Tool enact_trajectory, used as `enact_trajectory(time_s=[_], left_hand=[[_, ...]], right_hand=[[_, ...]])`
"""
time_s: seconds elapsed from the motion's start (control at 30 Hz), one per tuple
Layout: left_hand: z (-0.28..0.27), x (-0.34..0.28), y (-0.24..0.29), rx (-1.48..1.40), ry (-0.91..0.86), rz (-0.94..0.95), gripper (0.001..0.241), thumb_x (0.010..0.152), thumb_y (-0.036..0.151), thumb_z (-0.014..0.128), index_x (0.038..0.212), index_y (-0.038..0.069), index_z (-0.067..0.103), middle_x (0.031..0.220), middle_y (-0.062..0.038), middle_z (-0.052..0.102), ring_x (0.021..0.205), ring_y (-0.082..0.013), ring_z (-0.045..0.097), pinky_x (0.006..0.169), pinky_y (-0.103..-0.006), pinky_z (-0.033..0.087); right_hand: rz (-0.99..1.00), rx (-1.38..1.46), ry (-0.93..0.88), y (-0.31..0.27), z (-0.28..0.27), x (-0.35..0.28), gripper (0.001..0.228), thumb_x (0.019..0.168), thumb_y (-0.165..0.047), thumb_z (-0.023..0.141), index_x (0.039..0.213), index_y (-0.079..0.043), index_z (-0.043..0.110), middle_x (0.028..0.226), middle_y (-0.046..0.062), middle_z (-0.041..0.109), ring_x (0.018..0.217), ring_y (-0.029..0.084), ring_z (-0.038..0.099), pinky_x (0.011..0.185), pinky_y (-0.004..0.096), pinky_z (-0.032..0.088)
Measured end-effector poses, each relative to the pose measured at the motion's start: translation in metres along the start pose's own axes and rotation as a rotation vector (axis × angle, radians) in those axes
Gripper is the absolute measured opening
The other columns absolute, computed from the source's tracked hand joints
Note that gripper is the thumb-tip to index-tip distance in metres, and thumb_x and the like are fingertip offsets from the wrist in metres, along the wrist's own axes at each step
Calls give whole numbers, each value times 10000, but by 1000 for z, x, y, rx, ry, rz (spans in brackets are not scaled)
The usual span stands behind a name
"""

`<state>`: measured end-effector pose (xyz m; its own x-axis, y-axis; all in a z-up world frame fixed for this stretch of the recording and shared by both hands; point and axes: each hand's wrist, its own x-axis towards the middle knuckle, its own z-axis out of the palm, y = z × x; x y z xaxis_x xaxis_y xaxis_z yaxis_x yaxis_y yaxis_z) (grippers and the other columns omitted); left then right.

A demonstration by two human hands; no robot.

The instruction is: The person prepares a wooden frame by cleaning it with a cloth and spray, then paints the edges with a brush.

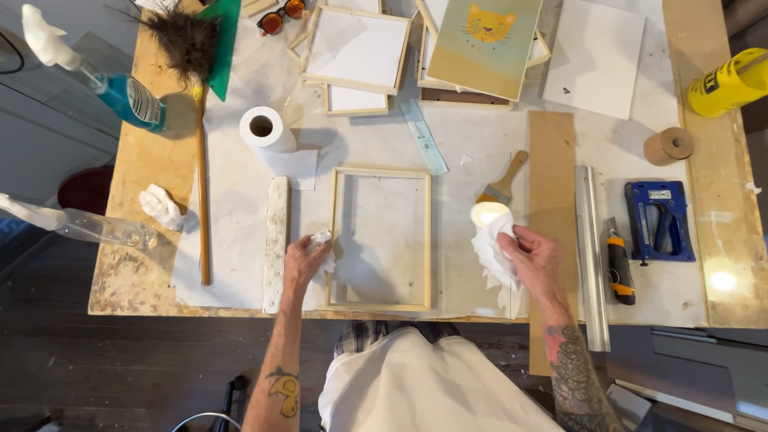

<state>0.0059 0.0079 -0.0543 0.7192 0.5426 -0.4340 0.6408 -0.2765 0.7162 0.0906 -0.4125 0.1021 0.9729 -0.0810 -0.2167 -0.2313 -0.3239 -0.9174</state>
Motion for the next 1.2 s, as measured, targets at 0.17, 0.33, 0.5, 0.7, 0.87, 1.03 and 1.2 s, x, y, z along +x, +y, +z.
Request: enact_trajectory(time_s=[0.17, 0.33, 0.5, 0.7, 0.87, 1.03, 1.2], left_hand=[[1, -20, 23, 108, 1, -66, 498, 834, 505, 719, 1203, 174, 767, 1172, -196, 754, 1133, -444, 683, 1023, -541, 527], [-35, -91, 103, -97, 145, 15, 495, 938, 421, 617, 1287, 78, 692, 1218, -279, 698, 1174, -487, 633, 1047, -587, 477], [-44, -91, 69, -582, 78, -134, 469, 964, 301, 476, 1357, 119, 656, 1323, -202, 626, 1248, -323, 592, 1070, -481, 475], [-43, -120, 44, -625, 108, -107, 532, 833, 93, 659, 1362, 45, 637, 1049, -105, 658, 978, -211, 604, 868, -356, 538], [-15, -109, 59, -739, 87, -170, 535, 860, 183, 771, 1368, 80, 640, 978, -95, 709, 859, -199, 683, 785, -326, 574], [63, -59, 94, -647, 68, 94, 276, 859, 242, 798, 1067, 101, 684, 818, -1, 630, 726, -89, 544, 620, -246, 447], [145, -91, 164, -318, -88, 248, 221, 841, 334, 714, 959, 149, 684, 854, -4, 721, 795, -146, 655, 758, -297, 512]], right_hand=[[-42, 97, 78, -25, -30, -13, 558, 849, -121, 878, 1258, 156, 620, 1068, 274, 713, 928, 217, 654, 858, 400, 581], [-12, 165, 151, 37, -85, 2, 416, 854, -119, 883, 1163, 80, 689, 930, 147, 724, 821, 159, 669, 761, 356, 595], [26, 315, 107, 29, -54, -6, 310, 856, -82, 855, 1108, 32, 714, 893, 145, 725, 773, 174, 702, 730, 342, 618], [44, 348, 43, 2, -32, -11, 310, 840, -71, 864, 1102, 15, 722, 883, 138, 721, 754, 174, 709, 718, 326, 624], [175, 241, 91, 41, -79, 17, 405, 836, -64, 794, 1225, -2, 699, 1093, 126, 735, 932, 167, 684, 797, 300, 584], [183, 174, 181, 56, -111, 7, 484, 875, -119, 786, 1309, 42, 647, 1091, 133, 721, 943, 151, 664, 841, 287, 566], [251, 200, 210, 72, -153, -18, 431, 891, -115, 765, 1291, 18, 678, 1066, 120, 726, 920, 137, 663, 757, 274, 562]])
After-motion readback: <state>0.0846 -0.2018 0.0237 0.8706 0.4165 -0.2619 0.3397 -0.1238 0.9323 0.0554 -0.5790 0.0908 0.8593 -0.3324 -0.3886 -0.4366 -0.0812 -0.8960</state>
